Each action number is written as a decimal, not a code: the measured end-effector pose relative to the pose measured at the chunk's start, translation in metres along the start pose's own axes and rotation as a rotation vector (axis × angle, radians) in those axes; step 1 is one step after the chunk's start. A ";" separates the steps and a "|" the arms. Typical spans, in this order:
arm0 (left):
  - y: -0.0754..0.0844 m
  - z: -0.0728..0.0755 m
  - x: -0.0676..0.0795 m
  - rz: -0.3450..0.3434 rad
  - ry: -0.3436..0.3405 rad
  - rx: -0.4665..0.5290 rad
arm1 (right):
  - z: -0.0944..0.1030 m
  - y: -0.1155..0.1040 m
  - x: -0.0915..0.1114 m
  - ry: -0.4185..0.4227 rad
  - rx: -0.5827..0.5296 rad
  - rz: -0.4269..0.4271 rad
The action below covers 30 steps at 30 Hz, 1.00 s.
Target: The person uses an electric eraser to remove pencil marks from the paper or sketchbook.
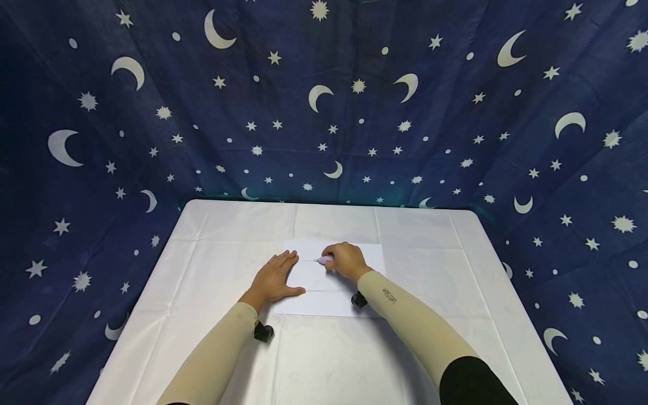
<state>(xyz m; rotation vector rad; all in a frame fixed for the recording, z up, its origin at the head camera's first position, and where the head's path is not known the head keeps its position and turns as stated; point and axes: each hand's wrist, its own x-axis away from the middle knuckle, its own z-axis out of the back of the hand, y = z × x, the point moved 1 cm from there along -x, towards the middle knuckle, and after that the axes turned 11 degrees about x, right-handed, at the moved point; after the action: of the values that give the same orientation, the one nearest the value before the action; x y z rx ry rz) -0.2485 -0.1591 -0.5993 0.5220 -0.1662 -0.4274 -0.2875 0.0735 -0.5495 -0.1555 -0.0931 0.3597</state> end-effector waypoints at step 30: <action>0.001 0.000 0.000 -0.001 -0.002 0.004 | 0.003 0.007 0.006 0.017 -0.011 -0.017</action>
<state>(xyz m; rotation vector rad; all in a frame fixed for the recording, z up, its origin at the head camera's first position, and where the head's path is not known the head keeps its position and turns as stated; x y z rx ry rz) -0.2485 -0.1584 -0.5989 0.5254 -0.1688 -0.4291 -0.2850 0.0829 -0.5477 -0.1681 -0.0795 0.3406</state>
